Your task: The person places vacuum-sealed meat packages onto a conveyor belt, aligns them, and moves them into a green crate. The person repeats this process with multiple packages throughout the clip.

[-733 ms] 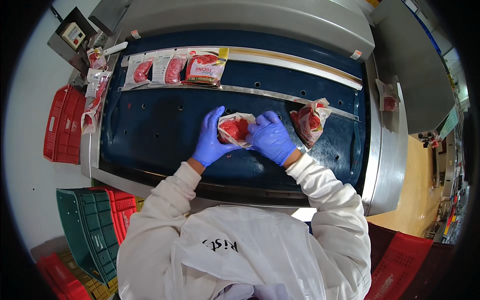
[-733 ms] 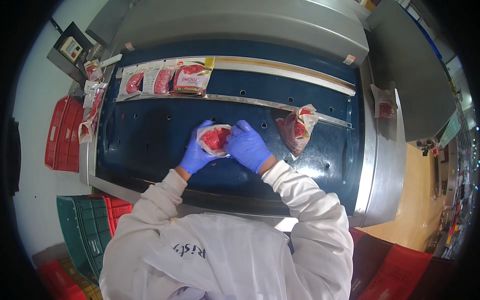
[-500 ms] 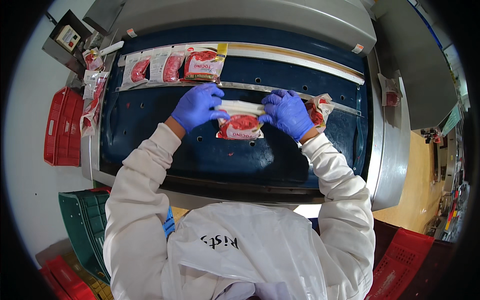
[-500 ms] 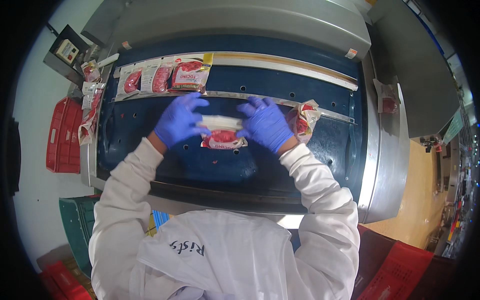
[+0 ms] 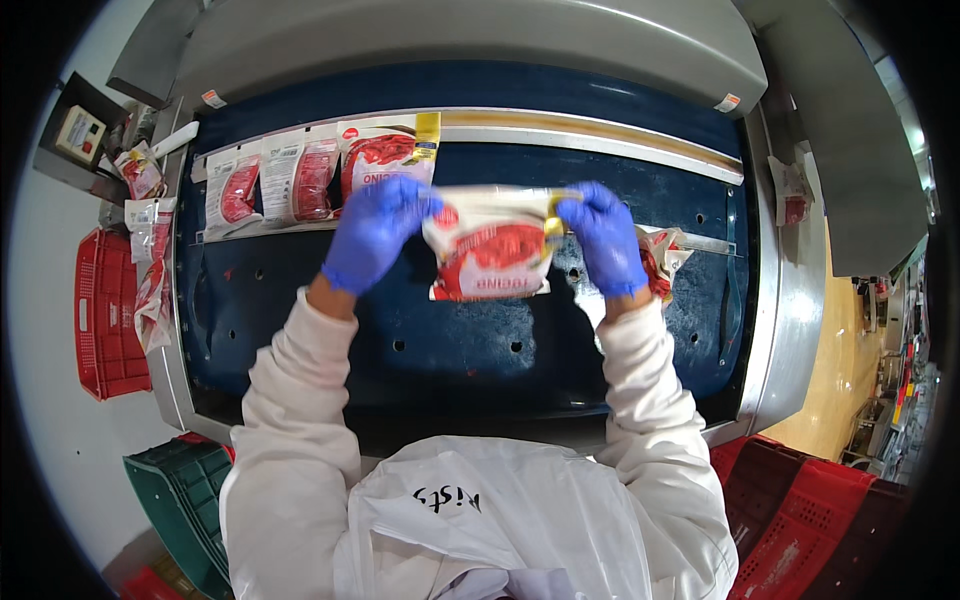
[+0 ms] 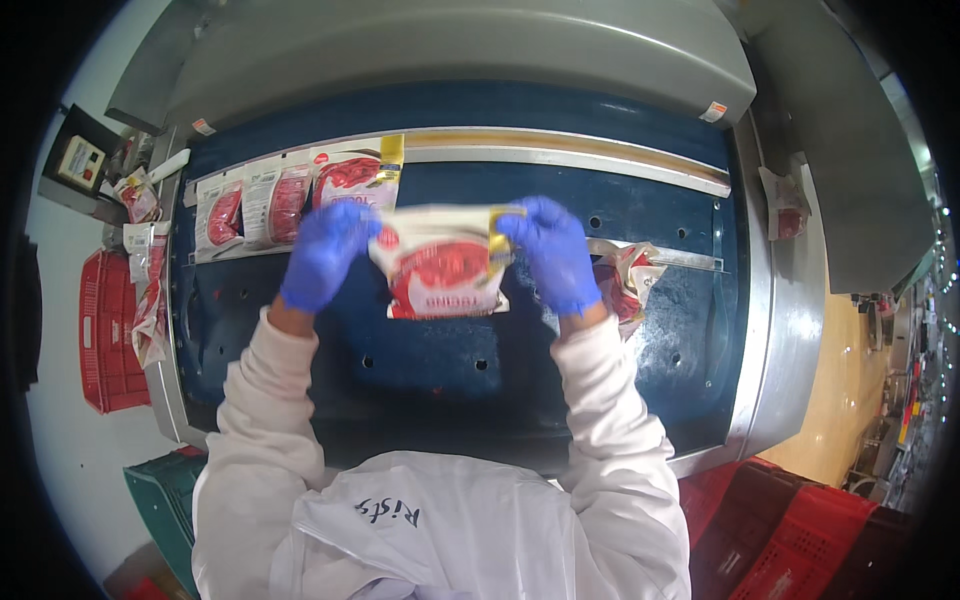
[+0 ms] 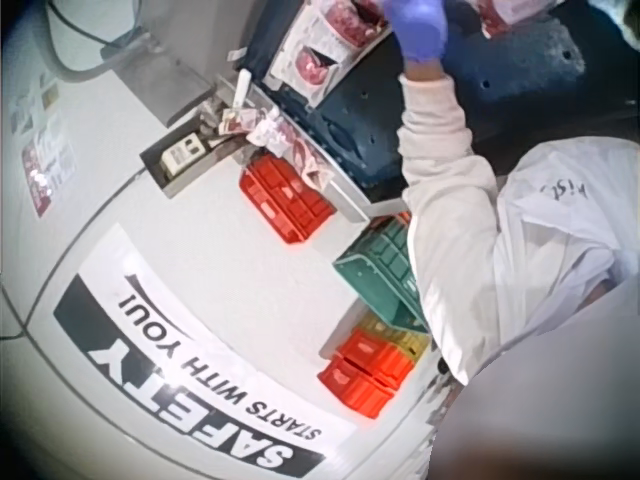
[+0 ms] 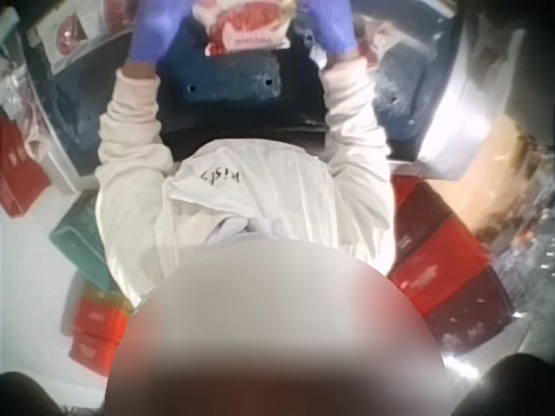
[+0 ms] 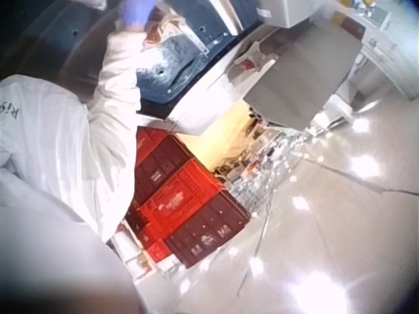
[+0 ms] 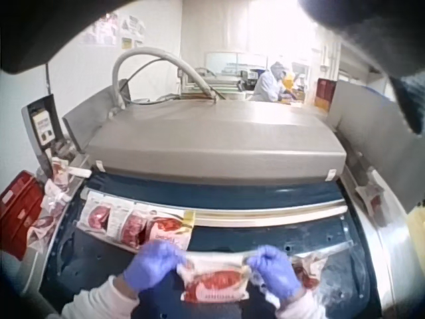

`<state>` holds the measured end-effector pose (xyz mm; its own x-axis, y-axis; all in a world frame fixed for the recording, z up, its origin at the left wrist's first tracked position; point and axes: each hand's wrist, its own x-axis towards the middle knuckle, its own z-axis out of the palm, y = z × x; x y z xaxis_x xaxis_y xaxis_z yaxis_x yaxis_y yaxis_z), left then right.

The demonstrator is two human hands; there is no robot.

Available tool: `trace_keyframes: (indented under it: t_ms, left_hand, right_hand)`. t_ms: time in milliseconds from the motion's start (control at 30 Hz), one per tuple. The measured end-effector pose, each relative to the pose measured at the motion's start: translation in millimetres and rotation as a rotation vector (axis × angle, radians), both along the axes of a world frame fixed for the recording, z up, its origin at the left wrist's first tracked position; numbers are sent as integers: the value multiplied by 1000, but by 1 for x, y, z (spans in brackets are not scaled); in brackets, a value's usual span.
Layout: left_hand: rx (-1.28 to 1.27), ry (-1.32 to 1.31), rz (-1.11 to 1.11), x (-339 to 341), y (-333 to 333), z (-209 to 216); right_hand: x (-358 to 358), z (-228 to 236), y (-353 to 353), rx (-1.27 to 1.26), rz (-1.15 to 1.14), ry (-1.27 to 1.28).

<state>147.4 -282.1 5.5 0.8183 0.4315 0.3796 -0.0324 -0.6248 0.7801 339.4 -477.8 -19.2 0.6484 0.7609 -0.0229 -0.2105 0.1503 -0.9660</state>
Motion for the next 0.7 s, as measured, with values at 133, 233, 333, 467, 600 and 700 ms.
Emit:
trace_keyframes:
  t_ms: [133, 233, 333, 467, 600, 700]
  left_hand:
    - [67, 78, 71, 56, 58, -39]
    - [124, 85, 135, 80, 81, -53]
    - [44, 147, 210, 102, 94, -52]
    - [-49, 252, 295, 112, 95, -46]
    - [-15, 264, 285, 112, 102, -48]
    - [-53, 273, 186, 113, 113, -51]
  right_hand:
    - [41, -41, 62, -179, -143, -186]
    - [47, -29, 95, -340, -246, -198]
    - [61, -28, 111, -507, -387, -699]
    - [67, -32, 116, -590, -471, -985]
    - [49, -18, 112, -147, -243, -1442]
    - [35, -53, 111, -417, -19, -1455]
